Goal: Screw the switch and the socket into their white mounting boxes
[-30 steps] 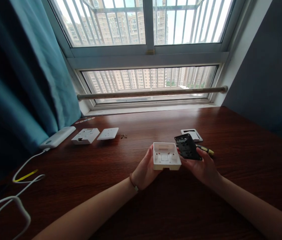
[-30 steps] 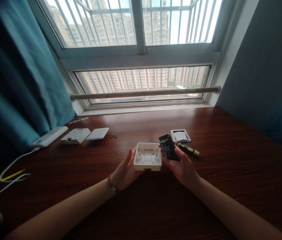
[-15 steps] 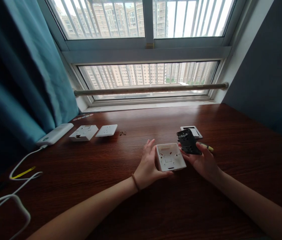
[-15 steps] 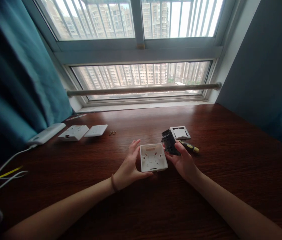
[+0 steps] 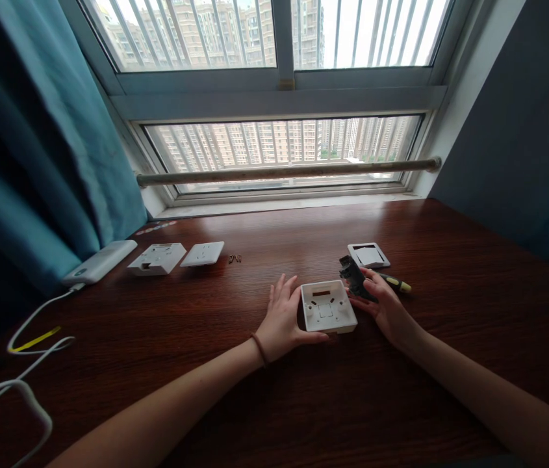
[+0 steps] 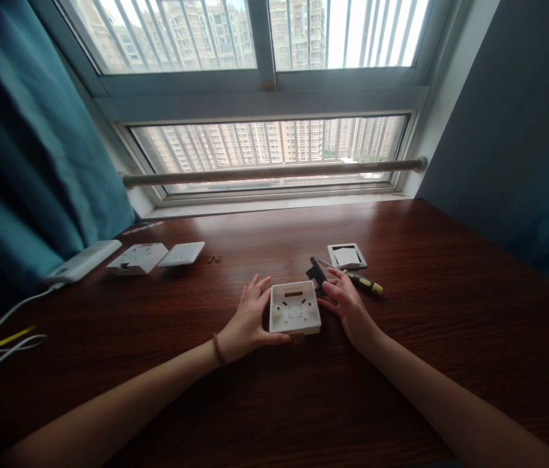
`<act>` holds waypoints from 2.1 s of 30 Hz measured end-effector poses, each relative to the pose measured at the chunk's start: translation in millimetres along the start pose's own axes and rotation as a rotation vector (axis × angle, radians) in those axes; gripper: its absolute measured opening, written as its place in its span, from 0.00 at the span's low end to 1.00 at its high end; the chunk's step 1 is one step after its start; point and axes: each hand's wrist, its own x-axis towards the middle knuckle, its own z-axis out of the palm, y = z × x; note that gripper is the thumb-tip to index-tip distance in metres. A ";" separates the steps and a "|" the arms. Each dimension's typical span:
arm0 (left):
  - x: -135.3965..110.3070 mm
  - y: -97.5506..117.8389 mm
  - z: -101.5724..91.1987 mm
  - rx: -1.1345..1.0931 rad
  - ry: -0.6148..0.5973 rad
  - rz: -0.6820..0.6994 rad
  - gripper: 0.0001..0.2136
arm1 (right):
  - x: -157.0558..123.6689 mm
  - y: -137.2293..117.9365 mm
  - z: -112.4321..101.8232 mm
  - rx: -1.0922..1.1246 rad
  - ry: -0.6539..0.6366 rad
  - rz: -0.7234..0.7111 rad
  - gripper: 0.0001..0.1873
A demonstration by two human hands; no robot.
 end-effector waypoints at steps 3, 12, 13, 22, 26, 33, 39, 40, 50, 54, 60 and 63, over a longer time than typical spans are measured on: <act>1.2 -1.4 -1.1 -0.036 -0.006 -0.017 0.49 | 1.6 1.1 -1.1 -0.095 0.022 -0.037 0.25; 2.6 9.1 -18.4 -0.559 0.064 0.142 0.44 | -9.5 -3.9 2.6 -0.817 -0.108 -0.568 0.49; 1.6 10.3 -18.4 -0.617 0.046 0.152 0.44 | -12.4 -4.8 5.0 -0.852 -0.151 -0.598 0.50; -1.7 11.6 -14.8 -0.802 -0.049 0.147 0.46 | -16.7 -10.9 7.0 -0.893 -0.344 -0.613 0.55; -1.1 11.0 -16.8 -0.715 -0.029 0.153 0.43 | -11.8 -8.3 2.1 -0.815 -0.365 -0.597 0.54; 2.1 4.8 -12.7 -0.576 -0.002 0.102 0.42 | -2.6 -2.4 -2.6 -0.441 -0.462 -0.465 0.49; 5.8 -0.5 -13.4 -0.560 0.043 0.106 0.39 | 3.2 -3.4 -4.5 -0.256 -0.480 -0.369 0.50; 6.4 -1.1 -13.9 -0.561 0.046 0.106 0.39 | 4.5 -2.8 -5.4 -0.265 -0.466 -0.371 0.51; 5.9 1.1 -13.8 -0.481 0.034 0.039 0.42 | 14.1 -2.5 -18.8 -0.544 -0.394 -0.439 0.54; 6.7 1.3 -11.4 -0.447 -0.010 0.007 0.45 | 18.0 -0.9 -21.1 -0.578 -0.415 -0.386 0.54; 7.2 2.6 -11.3 -0.442 -0.058 -0.012 0.45 | 20.1 2.6 -23.9 -0.633 -0.421 -0.320 0.53; 7.2 4.1 -13.2 -0.432 -0.083 -0.030 0.44 | 20.7 4.6 -25.4 -0.651 -0.418 -0.286 0.53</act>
